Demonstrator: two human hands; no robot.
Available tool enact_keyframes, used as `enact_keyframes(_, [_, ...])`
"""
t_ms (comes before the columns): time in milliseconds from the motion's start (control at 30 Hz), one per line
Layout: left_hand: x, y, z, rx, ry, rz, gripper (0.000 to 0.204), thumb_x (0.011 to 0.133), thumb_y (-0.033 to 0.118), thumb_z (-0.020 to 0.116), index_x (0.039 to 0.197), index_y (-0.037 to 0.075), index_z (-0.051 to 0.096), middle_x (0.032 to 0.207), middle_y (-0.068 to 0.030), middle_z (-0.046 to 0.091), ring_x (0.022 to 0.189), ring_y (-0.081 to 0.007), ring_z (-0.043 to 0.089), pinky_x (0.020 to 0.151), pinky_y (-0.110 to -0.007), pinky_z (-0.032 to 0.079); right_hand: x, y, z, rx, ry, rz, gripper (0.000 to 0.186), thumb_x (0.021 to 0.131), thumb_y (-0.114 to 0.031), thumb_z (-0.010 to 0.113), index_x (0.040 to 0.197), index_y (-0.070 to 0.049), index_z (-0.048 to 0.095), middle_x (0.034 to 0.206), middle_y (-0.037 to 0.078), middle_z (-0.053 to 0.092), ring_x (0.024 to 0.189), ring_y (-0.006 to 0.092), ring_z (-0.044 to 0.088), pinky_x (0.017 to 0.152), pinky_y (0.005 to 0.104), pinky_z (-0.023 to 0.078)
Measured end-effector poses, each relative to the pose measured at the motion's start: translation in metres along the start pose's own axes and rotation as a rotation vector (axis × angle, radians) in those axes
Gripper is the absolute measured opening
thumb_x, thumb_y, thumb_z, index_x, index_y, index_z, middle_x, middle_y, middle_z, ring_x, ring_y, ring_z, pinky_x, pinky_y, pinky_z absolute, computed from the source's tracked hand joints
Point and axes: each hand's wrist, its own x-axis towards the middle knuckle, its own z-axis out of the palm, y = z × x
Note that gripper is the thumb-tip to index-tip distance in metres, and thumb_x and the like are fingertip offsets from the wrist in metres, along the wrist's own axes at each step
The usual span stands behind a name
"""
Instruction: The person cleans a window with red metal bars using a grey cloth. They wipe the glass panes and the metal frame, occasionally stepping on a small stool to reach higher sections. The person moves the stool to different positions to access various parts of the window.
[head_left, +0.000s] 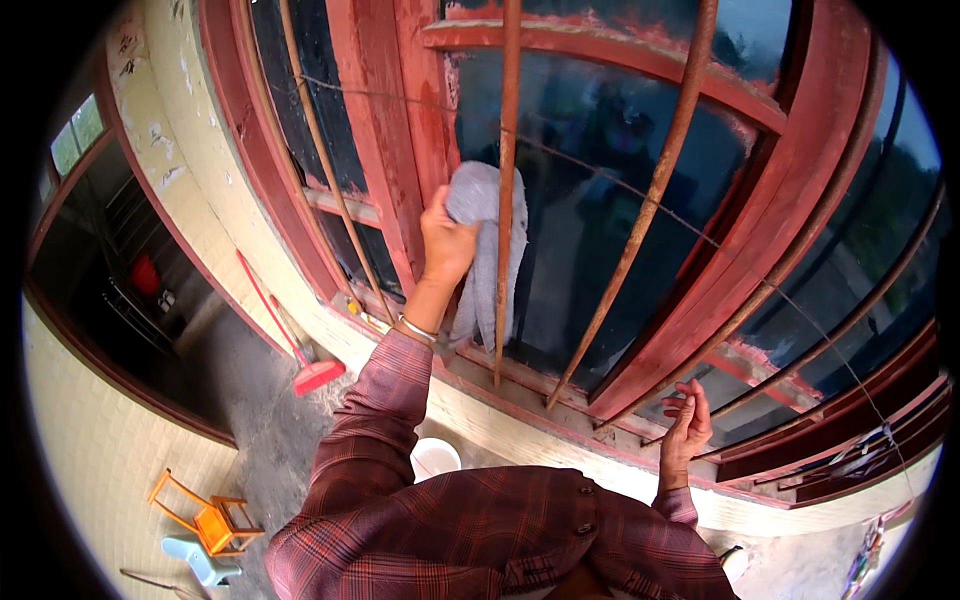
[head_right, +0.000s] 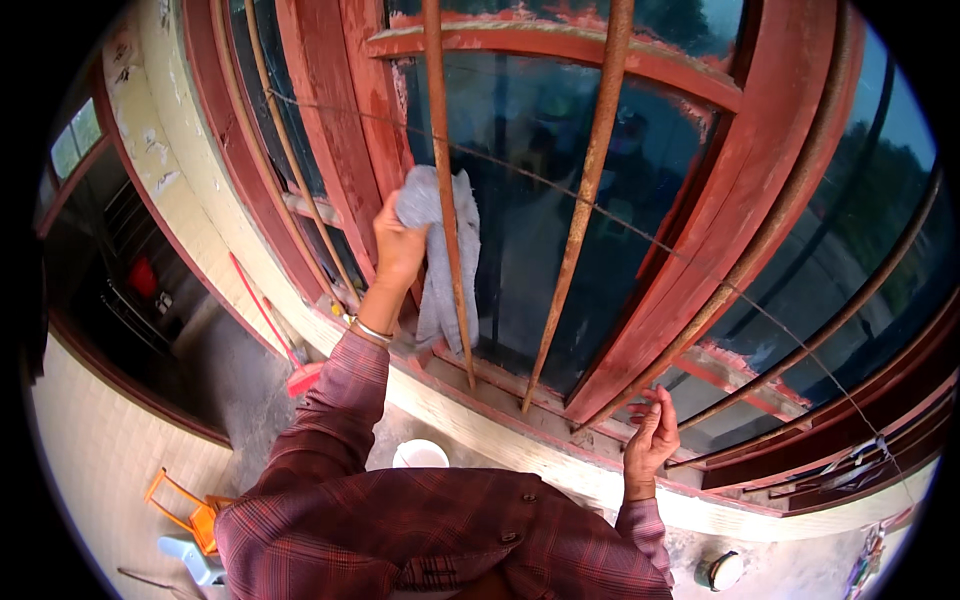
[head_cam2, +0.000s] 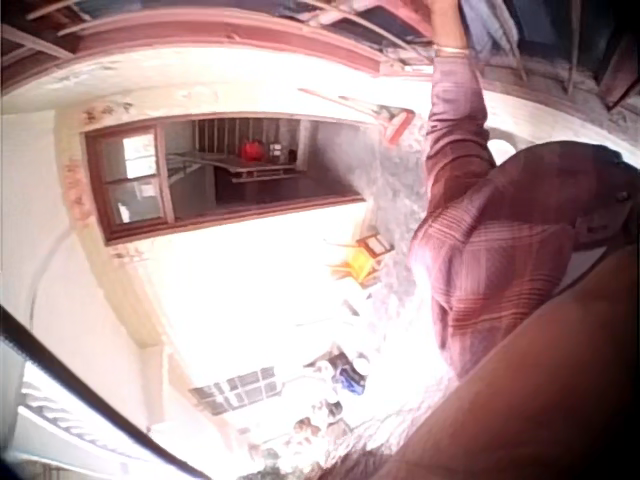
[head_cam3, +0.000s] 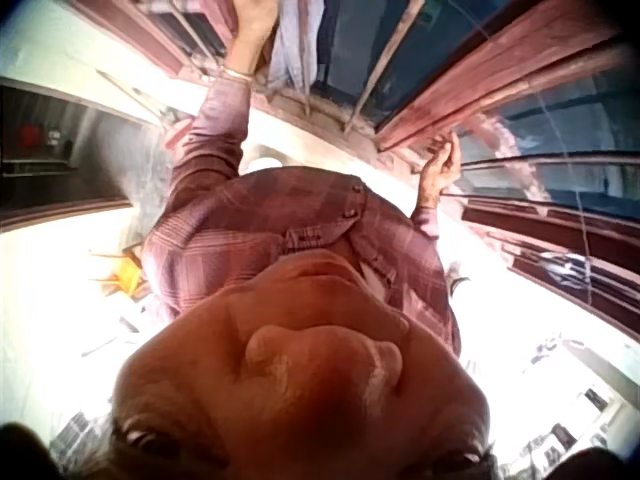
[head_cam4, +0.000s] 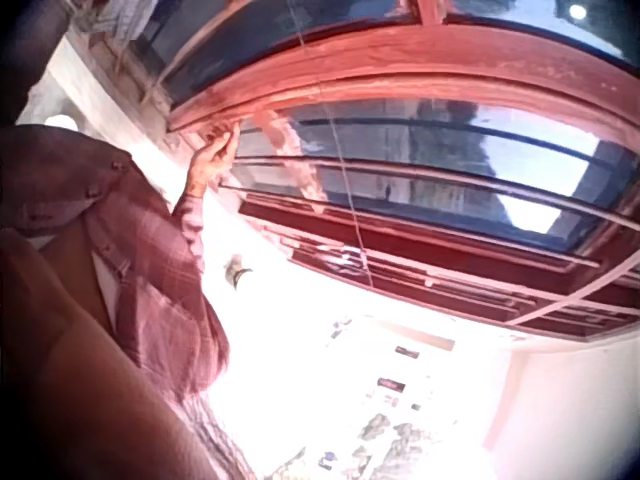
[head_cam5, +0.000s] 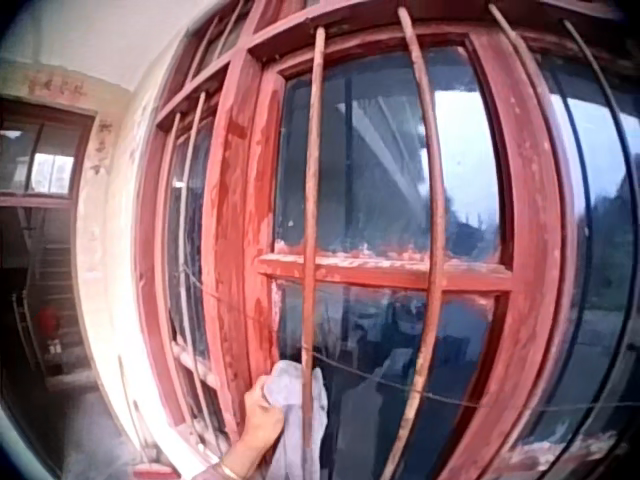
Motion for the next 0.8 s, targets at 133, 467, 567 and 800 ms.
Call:
enact_keyframes(133, [0.042, 0.037, 0.01, -0.802, 0.004, -0.384, 0.027, 0.081, -0.002, 0.053, 0.108, 0.002, 0.055, 0.1, -0.0084, 0.062, 0.087, -0.0214, 0.062, 0.08, -0.03, 0.05, 0.008, -0.003, 0.004, 0.01, 0.031, -0.022, 0.032, 0.095, -0.015, 0.046, 0.124, -0.002, 0.051, 0.101, 0.006, 0.062, 0.073, 0.0098, 0.06, 0.059, 0.0197, 0.045])
enact_keyframes(467, [0.032, 0.074, 0.02, -1.298, -0.36, -0.308, 0.031, 0.09, 0.028, 0.054, 0.116, 0.012, 0.051, 0.122, -0.0067, 0.053, 0.116, -0.0234, 0.043, 0.104, -0.04, 0.028, 0.014, 0.015, 0.027, -0.033, 0.068, -0.097, 0.034, 0.092, -0.011, 0.052, 0.124, 0.001, 0.05, 0.099, 0.003, 0.057, 0.074, 0.0078, 0.051, 0.066, 0.021, 0.044])
enact_keyframes(567, [0.049, 0.064, 0.022, -1.346, -0.361, -0.245, 0.04, 0.091, 0.032, 0.051, 0.124, 0.01, 0.046, 0.131, -0.0078, 0.046, 0.12, -0.0247, 0.04, 0.107, -0.042, 0.025, 0.014, 0.011, 0.035, -0.092, 0.067, -0.104, 0.031, 0.091, -0.009, 0.052, 0.12, 0.003, 0.051, 0.087, 0.001, 0.053, 0.073, 0.0085, 0.048, 0.066, 0.0209, 0.042])
enact_keyframes(800, [0.06, 0.06, 0.029, -1.21, -0.578, -0.178, 0.042, 0.093, 0.033, 0.046, 0.124, 0.007, 0.043, 0.129, -0.0108, 0.046, 0.114, -0.0261, 0.045, 0.099, -0.04, 0.032, 0.019, 0.002, 0.034, -0.101, 0.052, -0.051, 0.025, 0.092, -0.013, 0.052, 0.109, 0.004, 0.056, 0.074, -0.003, 0.048, 0.065, 0.0049, 0.043, 0.056, 0.0188, 0.036])
